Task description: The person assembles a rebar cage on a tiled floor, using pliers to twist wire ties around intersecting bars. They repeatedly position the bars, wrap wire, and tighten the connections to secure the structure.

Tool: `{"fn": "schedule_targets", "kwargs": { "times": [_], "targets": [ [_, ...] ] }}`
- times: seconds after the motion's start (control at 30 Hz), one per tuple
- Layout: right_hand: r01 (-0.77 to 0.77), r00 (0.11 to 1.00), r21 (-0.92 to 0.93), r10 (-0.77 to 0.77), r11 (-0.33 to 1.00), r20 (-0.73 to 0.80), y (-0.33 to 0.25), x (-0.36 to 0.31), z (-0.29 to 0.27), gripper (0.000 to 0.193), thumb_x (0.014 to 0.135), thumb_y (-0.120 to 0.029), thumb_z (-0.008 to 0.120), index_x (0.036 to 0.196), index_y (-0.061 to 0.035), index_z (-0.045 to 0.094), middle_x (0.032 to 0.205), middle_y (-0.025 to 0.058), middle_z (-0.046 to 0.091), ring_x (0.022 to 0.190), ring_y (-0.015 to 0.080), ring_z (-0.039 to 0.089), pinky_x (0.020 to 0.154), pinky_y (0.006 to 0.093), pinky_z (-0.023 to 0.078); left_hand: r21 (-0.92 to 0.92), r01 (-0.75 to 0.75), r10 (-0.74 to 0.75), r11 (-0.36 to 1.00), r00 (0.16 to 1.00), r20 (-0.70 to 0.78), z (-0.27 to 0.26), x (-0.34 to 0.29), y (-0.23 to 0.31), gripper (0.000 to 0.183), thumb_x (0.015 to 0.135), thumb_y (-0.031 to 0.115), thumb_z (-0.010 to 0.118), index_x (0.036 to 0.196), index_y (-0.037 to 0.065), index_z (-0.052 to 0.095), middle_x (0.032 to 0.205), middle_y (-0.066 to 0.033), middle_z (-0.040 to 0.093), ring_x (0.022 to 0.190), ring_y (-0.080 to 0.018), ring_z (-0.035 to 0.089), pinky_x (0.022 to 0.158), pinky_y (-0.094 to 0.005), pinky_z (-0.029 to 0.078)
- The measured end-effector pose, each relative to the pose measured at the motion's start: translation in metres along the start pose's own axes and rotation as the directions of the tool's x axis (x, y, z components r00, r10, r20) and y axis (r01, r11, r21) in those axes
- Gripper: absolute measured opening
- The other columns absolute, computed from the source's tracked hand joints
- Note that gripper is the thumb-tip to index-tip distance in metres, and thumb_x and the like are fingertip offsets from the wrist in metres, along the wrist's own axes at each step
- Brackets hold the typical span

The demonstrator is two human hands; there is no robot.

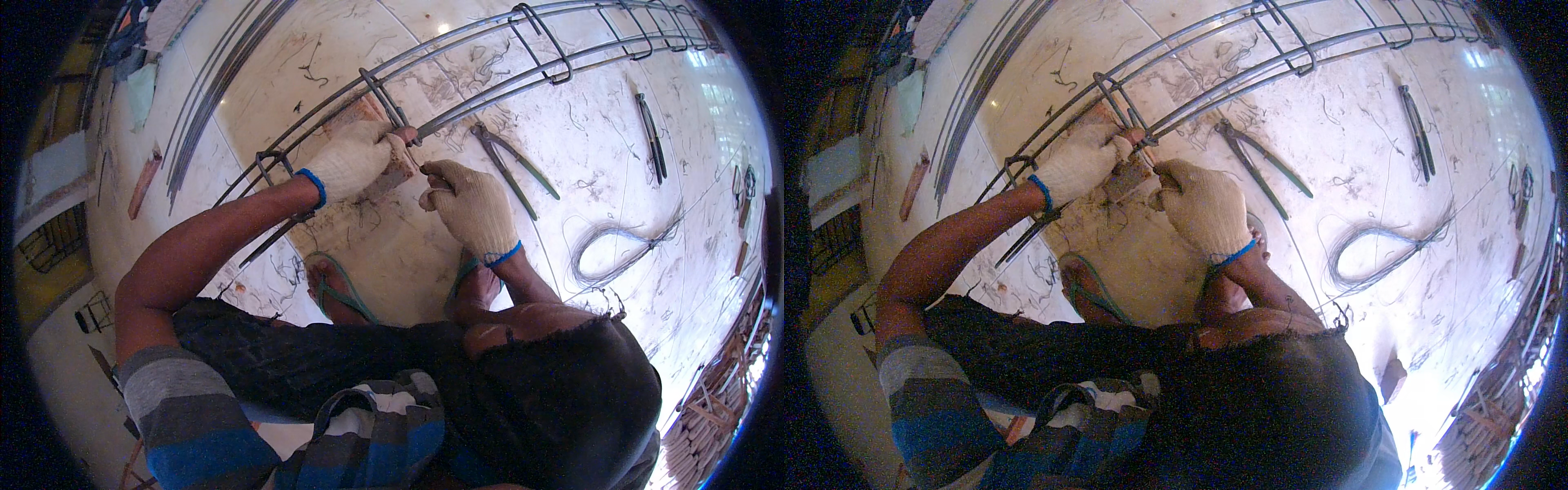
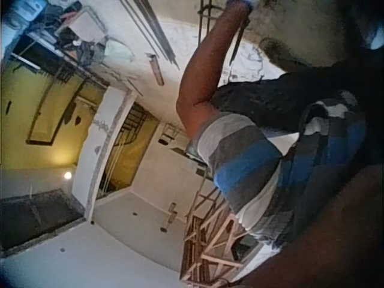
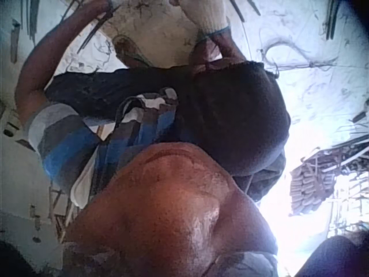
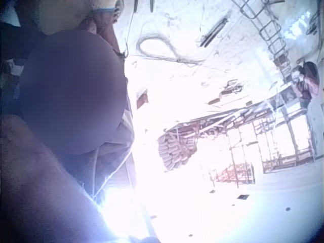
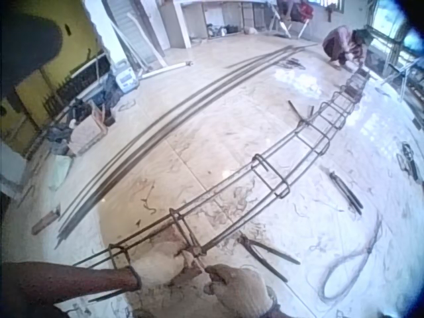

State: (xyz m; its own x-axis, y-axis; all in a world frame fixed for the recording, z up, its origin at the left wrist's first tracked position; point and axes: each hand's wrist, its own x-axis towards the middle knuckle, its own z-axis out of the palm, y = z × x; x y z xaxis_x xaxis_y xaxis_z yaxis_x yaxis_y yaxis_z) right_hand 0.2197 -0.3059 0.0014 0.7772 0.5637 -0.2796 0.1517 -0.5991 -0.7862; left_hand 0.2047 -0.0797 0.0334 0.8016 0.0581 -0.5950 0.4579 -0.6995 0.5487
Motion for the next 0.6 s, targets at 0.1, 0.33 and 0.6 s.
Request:
{"fn": "schedule_targets", "kwargs": {
  "times": [0.1,0.33,0.6],
  "targets": [
    [0.01,1.0,-0.012,-0.01,1.0,-0.009,0.004,-0.001,0.002,0.03,0.092,-0.027,0.063,0.116,-0.0151,0.076,0.093,0.0154,0.077,0.087,0.0373,0.075,0.079,0.0499,0.058,-0.017,0.073,-0.072,0.997,0.995,0.067,-0.009,-0.005,0.015,0.062,0.105,0.055,0.051,0.11,-0.002,0.074,0.095,-0.0228,0.074,0.095,-0.0366,0.071,0.086,-0.0449,0.054],
    [-0.004,0.997,-0.041,0.007,0.999,0.078,0.005,-0.005,-0.007,0.031,0.09,-0.028,0.066,0.116,-0.0129,0.074,0.095,0.0143,0.077,0.089,0.0361,0.074,0.079,0.0485,0.058,0.044,0.01,-0.009,0.999,1.0,-0.016,-0.004,-0.003,0.011,0.057,0.106,0.052,0.052,0.109,0.0,0.073,0.091,-0.023,0.071,0.087,-0.0341,0.07,0.082,-0.0456,0.053],
    [-0.042,0.975,0.163,0.005,0.986,0.223,0.007,-0.014,-0.031,0.04,0.086,-0.007,0.066,0.125,-0.0064,0.071,0.102,0.0146,0.078,0.097,0.0286,0.076,0.085,0.0395,0.059,-0.128,-0.049,0.043,0.991,0.998,-0.045,0.001,-0.003,0.004,0.055,0.109,0.046,0.054,0.101,-0.005,0.071,0.076,-0.015,0.068,0.073,-0.0227,0.066,0.072,-0.0403,0.052]
  ]
}}
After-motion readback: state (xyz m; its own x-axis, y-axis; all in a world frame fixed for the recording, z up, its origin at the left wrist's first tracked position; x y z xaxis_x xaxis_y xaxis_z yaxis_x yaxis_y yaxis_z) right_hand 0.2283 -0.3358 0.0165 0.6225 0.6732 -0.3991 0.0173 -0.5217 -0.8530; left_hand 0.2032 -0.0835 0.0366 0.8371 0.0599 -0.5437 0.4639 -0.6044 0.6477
